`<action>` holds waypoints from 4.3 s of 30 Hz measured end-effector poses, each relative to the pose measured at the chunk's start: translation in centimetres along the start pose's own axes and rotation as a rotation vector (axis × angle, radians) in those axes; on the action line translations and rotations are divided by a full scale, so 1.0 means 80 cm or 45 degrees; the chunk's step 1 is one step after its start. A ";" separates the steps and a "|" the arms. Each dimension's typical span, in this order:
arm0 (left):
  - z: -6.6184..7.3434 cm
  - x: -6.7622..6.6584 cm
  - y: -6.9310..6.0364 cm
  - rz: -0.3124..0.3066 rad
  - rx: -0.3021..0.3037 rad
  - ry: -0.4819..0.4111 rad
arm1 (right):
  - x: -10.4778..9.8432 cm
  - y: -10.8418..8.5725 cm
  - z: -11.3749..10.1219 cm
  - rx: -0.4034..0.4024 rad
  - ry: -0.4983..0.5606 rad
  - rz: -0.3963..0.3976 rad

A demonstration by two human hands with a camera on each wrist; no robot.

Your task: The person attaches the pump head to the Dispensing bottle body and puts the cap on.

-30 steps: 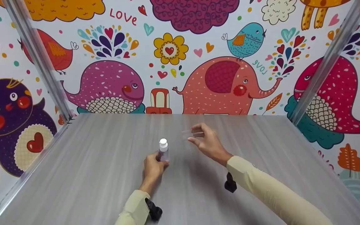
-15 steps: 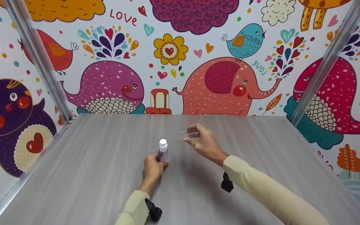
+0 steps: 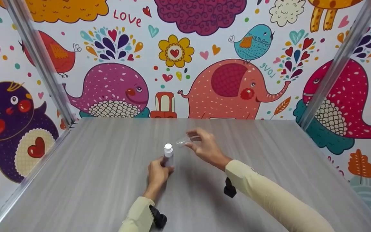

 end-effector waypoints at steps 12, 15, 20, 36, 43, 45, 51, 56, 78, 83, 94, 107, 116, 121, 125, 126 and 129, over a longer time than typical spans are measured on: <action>-0.001 0.000 0.001 0.008 -0.006 0.006 | 0.008 0.014 -0.016 -0.143 -0.026 -0.010; -0.001 -0.001 0.001 0.011 -0.006 0.007 | 0.010 0.016 -0.018 -0.153 -0.019 -0.025; 0.001 -0.002 0.001 0.035 0.007 0.040 | 0.016 0.018 -0.020 -0.141 0.009 -0.055; 0.001 -0.002 0.002 0.020 -0.006 0.027 | 0.030 0.027 -0.030 -0.127 -0.023 -0.119; 0.002 -0.003 0.001 0.018 0.028 0.014 | 0.038 0.032 -0.039 -0.208 -0.030 -0.135; 0.002 -0.003 0.000 0.019 0.023 0.016 | 0.039 0.032 -0.041 -0.236 -0.034 -0.127; 0.003 -0.002 0.002 0.044 0.023 0.064 | 0.043 0.031 -0.046 -0.319 -0.053 -0.105; 0.003 -0.002 0.002 0.046 0.027 0.053 | 0.049 0.031 -0.046 -0.284 -0.046 -0.141; 0.005 -0.004 0.003 0.093 0.132 0.045 | 0.076 0.017 -0.038 -0.267 -0.080 -0.229; 0.004 -0.004 0.004 0.109 0.126 0.073 | 0.079 0.015 -0.036 -0.281 -0.075 -0.227; 0.000 0.000 0.006 0.081 0.088 0.036 | 0.080 0.015 -0.033 -0.245 -0.085 -0.275; 0.004 -0.003 0.004 0.090 0.095 0.033 | 0.081 0.016 -0.031 -0.358 -0.119 -0.252; 0.003 -0.004 0.003 0.089 0.097 0.027 | 0.083 0.015 -0.030 -0.378 -0.177 -0.228; 0.002 -0.005 0.003 0.075 0.085 0.034 | 0.085 0.014 -0.029 -0.364 -0.183 -0.251; 0.000 -0.004 0.004 0.056 0.062 0.043 | 0.086 0.015 -0.028 -0.348 -0.134 -0.257; -0.001 -0.004 0.004 0.049 0.048 0.049 | 0.087 0.015 -0.027 -0.342 -0.120 -0.255; -0.003 -0.004 0.003 0.039 0.026 0.068 | 0.088 0.014 -0.026 -0.314 -0.087 -0.254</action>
Point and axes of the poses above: each hand's wrist, its own y-axis towards the middle knuckle, its own x-axis out of the palm, z = x × y, the point moved 6 cm from there along y, towards the middle knuckle, and after that the axes turned 11 degrees about -x, right-handed, at the moved point
